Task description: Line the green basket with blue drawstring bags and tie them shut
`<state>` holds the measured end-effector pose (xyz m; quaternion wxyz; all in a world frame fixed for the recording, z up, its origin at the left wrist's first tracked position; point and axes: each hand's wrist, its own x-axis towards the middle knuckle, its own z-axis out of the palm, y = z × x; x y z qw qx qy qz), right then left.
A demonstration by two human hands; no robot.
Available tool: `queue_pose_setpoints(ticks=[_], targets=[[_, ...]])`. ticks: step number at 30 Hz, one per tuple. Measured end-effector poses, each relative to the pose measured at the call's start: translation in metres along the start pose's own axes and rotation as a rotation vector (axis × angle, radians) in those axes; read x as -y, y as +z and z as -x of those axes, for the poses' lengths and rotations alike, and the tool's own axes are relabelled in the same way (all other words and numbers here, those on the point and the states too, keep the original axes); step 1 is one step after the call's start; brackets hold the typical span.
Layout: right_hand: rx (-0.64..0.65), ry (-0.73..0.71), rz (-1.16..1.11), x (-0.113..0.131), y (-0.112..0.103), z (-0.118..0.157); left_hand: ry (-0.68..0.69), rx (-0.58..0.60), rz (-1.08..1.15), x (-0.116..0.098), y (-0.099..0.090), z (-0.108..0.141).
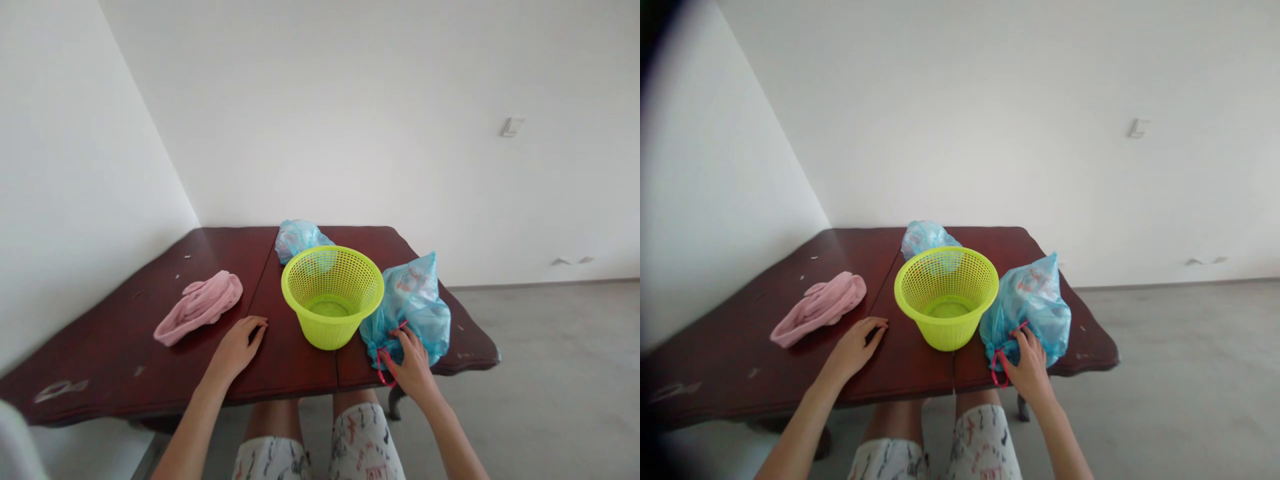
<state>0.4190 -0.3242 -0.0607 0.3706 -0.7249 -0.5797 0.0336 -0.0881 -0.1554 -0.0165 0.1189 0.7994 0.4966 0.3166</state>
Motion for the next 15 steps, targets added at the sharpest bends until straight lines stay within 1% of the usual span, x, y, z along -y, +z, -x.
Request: queue_pose_setpoints(ticks=[3,5,7,9,12,14,15], targets=[[0.028,-0.064,-0.101,0.008,-0.004,0.000,0.001,0.009,-0.007,-0.004,-0.002,-0.001],[0.049,-0.109,-0.182,0.015,-0.009,0.001,-0.002,0.005,-0.018,-0.010,-0.006,-0.001],[0.044,-0.130,-0.241,0.022,-0.015,0.002,-0.002,-0.026,-0.014,-0.019,-0.014,0.002],[-0.004,-0.139,-0.270,0.029,-0.024,0.003,0.011,-0.090,0.021,-0.033,-0.021,0.010],[-0.111,-0.176,-0.287,0.045,-0.047,-0.001,0.029,-0.202,0.106,-0.064,-0.027,0.028],[-0.194,-0.209,-0.289,0.061,-0.067,-0.005,0.102,-0.209,0.162,-0.093,-0.026,0.039],[-0.236,-0.229,-0.294,0.070,-0.079,-0.008,0.181,-0.181,0.194,-0.111,-0.024,0.043]])
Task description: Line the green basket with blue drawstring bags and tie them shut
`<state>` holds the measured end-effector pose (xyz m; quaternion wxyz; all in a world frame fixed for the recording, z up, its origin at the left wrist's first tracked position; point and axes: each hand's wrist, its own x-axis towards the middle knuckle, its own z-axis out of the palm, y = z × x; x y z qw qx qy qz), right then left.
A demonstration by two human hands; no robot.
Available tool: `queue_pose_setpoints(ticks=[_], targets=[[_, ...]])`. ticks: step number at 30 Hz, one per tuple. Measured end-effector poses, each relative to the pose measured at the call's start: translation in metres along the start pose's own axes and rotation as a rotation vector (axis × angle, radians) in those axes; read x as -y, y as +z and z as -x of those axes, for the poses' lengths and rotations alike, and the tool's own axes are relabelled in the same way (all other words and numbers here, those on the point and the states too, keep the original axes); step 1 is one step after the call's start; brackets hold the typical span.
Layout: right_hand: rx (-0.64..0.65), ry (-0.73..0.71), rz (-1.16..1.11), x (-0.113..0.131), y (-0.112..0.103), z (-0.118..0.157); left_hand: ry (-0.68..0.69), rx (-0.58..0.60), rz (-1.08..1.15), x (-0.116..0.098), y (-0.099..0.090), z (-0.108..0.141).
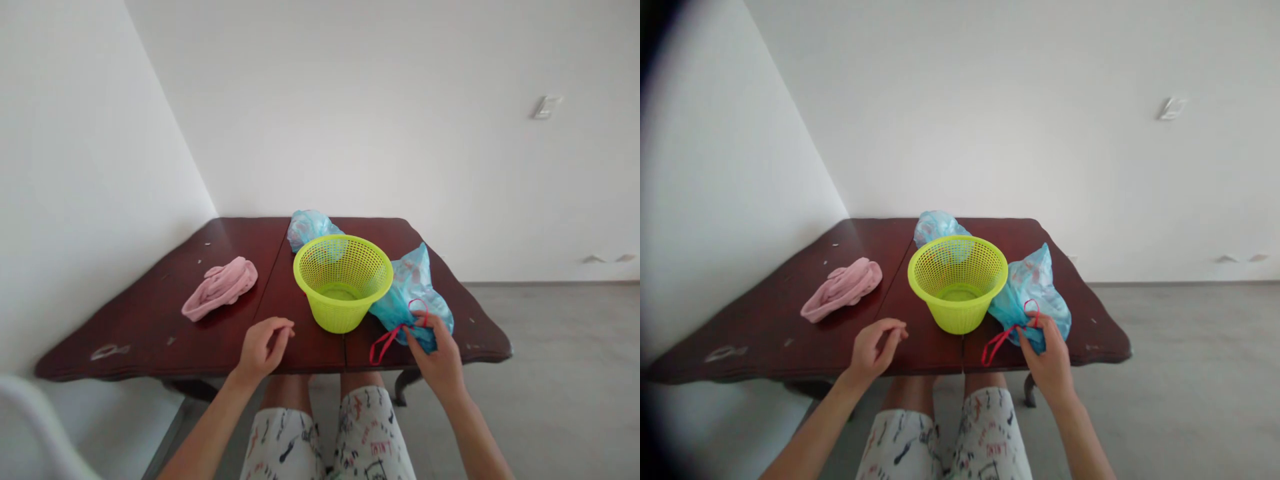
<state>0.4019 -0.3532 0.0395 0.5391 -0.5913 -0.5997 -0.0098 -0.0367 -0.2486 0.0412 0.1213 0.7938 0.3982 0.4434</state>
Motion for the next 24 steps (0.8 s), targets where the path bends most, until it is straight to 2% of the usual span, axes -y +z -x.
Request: queue_pose_setpoints(ticks=[3,5,8,10,13,16,21,24], targets=[[-0.066,-0.093,-0.033,0.037,-0.019,-0.020,0.274,0.176,0.173,-0.056,0.018,-0.007],[-0.056,-0.163,-0.057,0.060,-0.027,-0.028,0.327,0.282,0.294,-0.091,0.030,-0.019],[0.005,-0.215,-0.111,0.083,-0.031,-0.027,0.184,0.284,0.517,-0.133,0.046,-0.042],[0.060,-0.179,-0.181,0.092,-0.029,-0.021,0.056,0.275,0.623,-0.151,0.057,-0.054],[0.145,-0.106,-0.323,0.098,-0.025,-0.011,-0.012,0.390,0.685,-0.166,0.073,-0.064],[0.214,-0.072,-0.417,0.101,-0.024,-0.006,-0.044,0.491,0.778,-0.169,0.089,-0.061],[0.334,-0.064,-0.340,0.098,-0.033,-0.002,-0.235,0.570,1.070,-0.164,0.113,-0.050],[0.393,-0.059,-0.301,0.094,-0.034,0.001,-0.247,0.683,1.155,-0.161,0.122,-0.048]])
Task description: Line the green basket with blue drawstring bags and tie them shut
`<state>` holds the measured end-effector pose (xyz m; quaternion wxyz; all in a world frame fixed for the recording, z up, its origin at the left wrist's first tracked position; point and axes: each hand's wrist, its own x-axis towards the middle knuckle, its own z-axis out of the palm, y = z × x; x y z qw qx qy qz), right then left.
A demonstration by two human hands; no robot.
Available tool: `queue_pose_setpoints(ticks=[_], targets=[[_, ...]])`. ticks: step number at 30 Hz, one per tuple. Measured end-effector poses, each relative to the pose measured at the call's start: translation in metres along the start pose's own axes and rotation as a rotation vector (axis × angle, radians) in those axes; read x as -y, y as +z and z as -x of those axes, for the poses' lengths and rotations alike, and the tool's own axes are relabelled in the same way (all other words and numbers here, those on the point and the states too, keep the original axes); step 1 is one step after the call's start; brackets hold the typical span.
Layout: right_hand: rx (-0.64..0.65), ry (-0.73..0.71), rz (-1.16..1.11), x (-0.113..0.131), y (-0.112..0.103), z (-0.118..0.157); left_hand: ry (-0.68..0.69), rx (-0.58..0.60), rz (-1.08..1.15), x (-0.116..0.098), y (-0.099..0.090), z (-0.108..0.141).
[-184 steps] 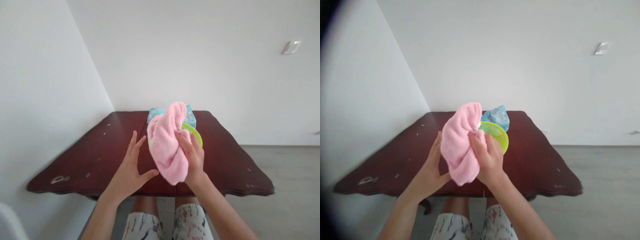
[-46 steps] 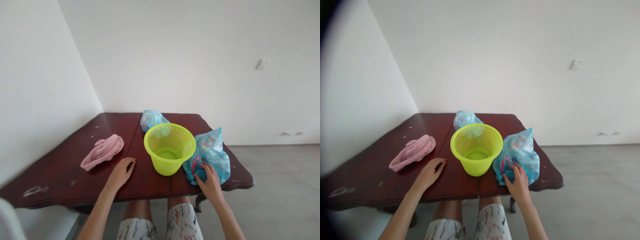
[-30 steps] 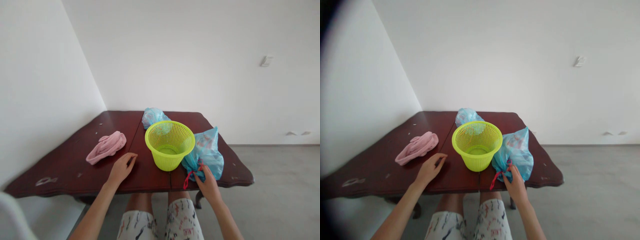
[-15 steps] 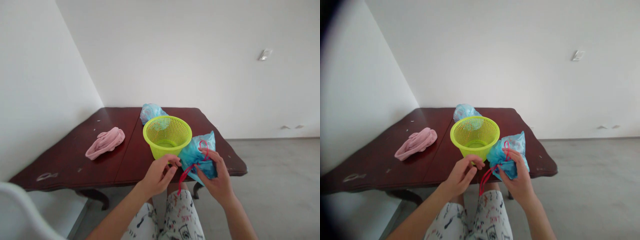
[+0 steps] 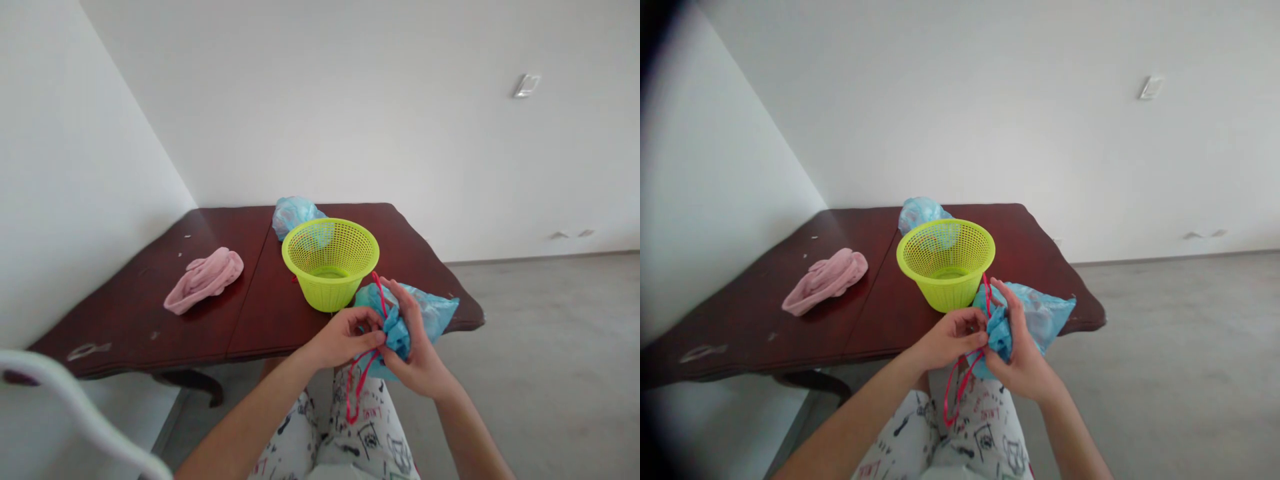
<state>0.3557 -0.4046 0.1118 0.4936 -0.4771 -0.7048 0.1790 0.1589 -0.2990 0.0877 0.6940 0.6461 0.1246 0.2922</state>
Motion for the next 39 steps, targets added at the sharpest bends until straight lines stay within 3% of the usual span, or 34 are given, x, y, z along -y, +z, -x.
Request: queue_pose_setpoints(ticks=[3,6,12,18,21,25,30,34,39], targets=[[0.064,0.025,0.050,-0.004,0.005,0.001,0.040,0.033,-0.088,0.003,0.003,-0.001],[0.076,-0.009,0.135,-0.005,0.007,0.001,0.100,-0.021,-0.119,0.001,0.007,0.001],[-0.040,-0.086,0.116,0.001,-0.007,0.000,0.048,-0.148,-0.016,-0.017,0.007,0.007],[-0.183,-0.090,0.093,0.001,-0.008,-0.009,0.044,-0.131,0.175,-0.028,-0.002,0.007],[-0.158,-0.092,0.091,0.006,-0.010,-0.013,0.022,-0.150,0.174,-0.028,-0.008,0.011],[-0.077,-0.085,0.058,0.013,-0.012,-0.018,0.007,-0.213,0.044,-0.033,-0.013,0.021],[-0.028,-0.081,0.060,0.013,-0.009,-0.027,0.103,-0.279,-0.340,-0.051,-0.019,0.032],[-0.076,-0.064,0.051,0.017,-0.015,-0.030,0.179,-0.355,-0.571,-0.060,-0.029,0.041],[-0.177,-0.074,0.051,0.022,-0.021,-0.033,0.211,-0.426,-0.580,-0.058,-0.042,0.053]])
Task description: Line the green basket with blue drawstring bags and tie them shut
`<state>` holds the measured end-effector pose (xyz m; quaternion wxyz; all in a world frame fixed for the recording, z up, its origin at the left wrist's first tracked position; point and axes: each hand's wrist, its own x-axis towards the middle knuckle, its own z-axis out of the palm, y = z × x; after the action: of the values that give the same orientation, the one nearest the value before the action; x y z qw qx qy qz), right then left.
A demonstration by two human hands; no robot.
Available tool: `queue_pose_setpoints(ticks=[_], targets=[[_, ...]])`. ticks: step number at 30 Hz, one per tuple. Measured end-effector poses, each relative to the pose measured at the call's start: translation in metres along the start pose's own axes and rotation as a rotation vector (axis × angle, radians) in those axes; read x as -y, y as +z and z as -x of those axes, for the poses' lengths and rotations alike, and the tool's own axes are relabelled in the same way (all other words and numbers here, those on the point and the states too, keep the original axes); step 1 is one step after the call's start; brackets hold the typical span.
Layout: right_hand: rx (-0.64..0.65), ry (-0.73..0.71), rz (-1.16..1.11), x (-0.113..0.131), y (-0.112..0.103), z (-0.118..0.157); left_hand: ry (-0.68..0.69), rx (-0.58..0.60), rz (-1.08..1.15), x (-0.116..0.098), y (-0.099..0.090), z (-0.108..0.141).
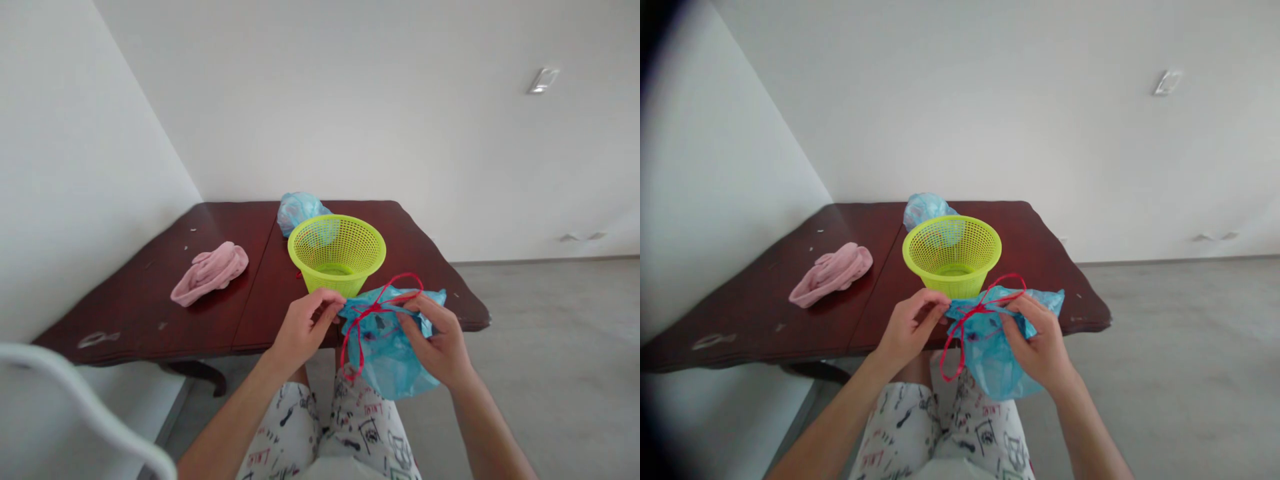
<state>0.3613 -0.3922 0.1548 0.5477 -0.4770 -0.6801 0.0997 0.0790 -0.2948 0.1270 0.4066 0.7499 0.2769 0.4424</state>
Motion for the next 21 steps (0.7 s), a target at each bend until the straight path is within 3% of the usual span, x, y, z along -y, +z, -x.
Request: queue_pose_setpoints(ticks=[4,7,11,16,21], targets=[[-0.061,0.046,-0.077,0.002,0.002,0.000,0.058,-0.018,-0.052,0.003,-0.006,0.003],[-0.082,0.107,-0.195,0.005,0.004,-0.002,0.019,-0.012,-0.031,-0.001,-0.007,0.004],[-0.065,0.191,-0.367,0.010,0.011,-0.007,0.037,0.088,0.043,-0.010,-0.004,0.007],[0.118,0.289,-0.544,0.012,0.021,-0.009,0.171,0.199,-0.070,-0.011,0.005,0.008],[0.284,0.305,-0.402,0.011,0.027,-0.009,0.181,0.128,-0.061,-0.009,0.005,0.008]])
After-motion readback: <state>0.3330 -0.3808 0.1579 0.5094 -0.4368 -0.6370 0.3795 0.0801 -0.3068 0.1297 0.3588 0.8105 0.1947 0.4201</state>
